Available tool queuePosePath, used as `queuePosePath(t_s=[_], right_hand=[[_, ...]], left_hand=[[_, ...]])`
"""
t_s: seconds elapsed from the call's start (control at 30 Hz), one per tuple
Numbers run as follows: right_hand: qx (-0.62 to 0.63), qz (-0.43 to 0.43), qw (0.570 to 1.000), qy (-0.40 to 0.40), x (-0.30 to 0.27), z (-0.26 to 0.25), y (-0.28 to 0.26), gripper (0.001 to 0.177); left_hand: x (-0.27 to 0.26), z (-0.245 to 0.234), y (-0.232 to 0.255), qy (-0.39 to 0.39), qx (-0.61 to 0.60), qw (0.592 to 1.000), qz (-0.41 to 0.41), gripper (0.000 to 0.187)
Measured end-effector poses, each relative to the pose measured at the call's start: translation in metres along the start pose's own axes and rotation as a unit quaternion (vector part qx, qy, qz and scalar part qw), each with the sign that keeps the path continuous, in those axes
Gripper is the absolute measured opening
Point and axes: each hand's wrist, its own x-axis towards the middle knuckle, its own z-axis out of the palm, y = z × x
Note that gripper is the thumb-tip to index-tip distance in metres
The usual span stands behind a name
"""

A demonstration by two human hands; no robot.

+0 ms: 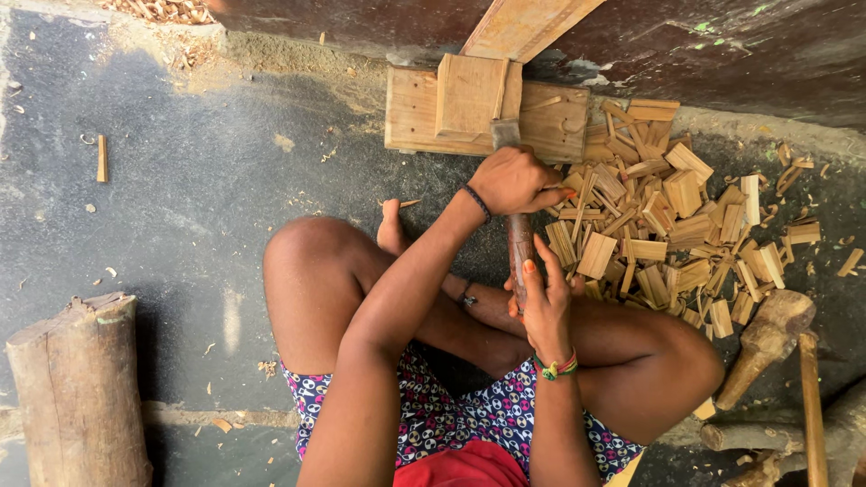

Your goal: The person sits cross-legged on the floor and uses a chisel and mallet to carve a wooden block. They repeatedly strike the chisel to shape the wood, creating a pile of wood shavings.

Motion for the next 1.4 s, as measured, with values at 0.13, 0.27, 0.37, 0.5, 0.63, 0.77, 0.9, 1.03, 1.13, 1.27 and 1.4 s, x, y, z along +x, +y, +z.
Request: queuePosePath(t_s=[0.13, 0.27, 0.37, 0.5, 0.63, 0.77, 0.9, 1.03, 1.13, 1.27, 1.4], right_hand=[[-0.001, 0.0, 1.0, -0.002, 0.001, -0.003, 0.004, 0.051], [0.006, -0.003, 1.0, -0.007, 0.004, -0.003, 0.006, 0.051], [0.007, 0.0, 1.0, -0.009, 0.004, -0.004, 0.006, 0.05], [0.016, 0.019, 1.0, 0.001, 0.004, 0.001, 0.005, 0.05], [0.011, 0.035, 0.999, 0.014, -0.002, 0.019, 0.008, 0.049], [-0.01, 0.035, 0.999, 0.017, -0.004, 0.032, 0.007, 0.05], [0.012, 0.059, 0.998, 0.019, -0.007, 0.042, 0.011, 0.051], [0.003, 0.017, 1.0, 0.018, 0.009, 0.043, 0.011, 0.047], [-0.004, 0.026, 0.999, 0.026, 0.017, 0.047, 0.01, 0.047], [0.009, 0.043, 0.998, 0.033, 0.036, 0.049, 0.005, 0.048], [0.054, 0.034, 0.997, 0.044, 0.068, 0.06, 0.006, 0.05]], left_hand=[[-0.001, -0.001, 0.0, 0.013, 0.008, 1.0, 0.007, 0.034], [0.0, 0.0, -0.001, 0.018, -0.002, 1.0, 0.009, 0.034], [0.0, 0.001, -0.004, -0.003, -0.015, 1.0, -0.009, 0.036], [0.005, 0.002, -0.006, -0.015, -0.035, 0.999, -0.023, 0.037], [0.002, -0.001, -0.011, -0.033, -0.022, 0.999, -0.025, 0.041], [0.002, -0.003, -0.015, -0.045, -0.04, 0.997, -0.047, 0.044], [-0.001, -0.003, -0.017, -0.052, -0.04, 0.996, -0.051, 0.046], [0.014, -0.005, -0.026, -0.038, -0.015, 0.998, -0.055, 0.045], [0.015, -0.005, -0.032, -0.038, -0.001, 0.998, -0.058, 0.046], [0.03, -0.006, -0.046, -0.031, -0.009, 0.998, -0.053, 0.046], [0.052, -0.015, -0.064, -0.034, 0.023, 0.997, -0.058, 0.044]])
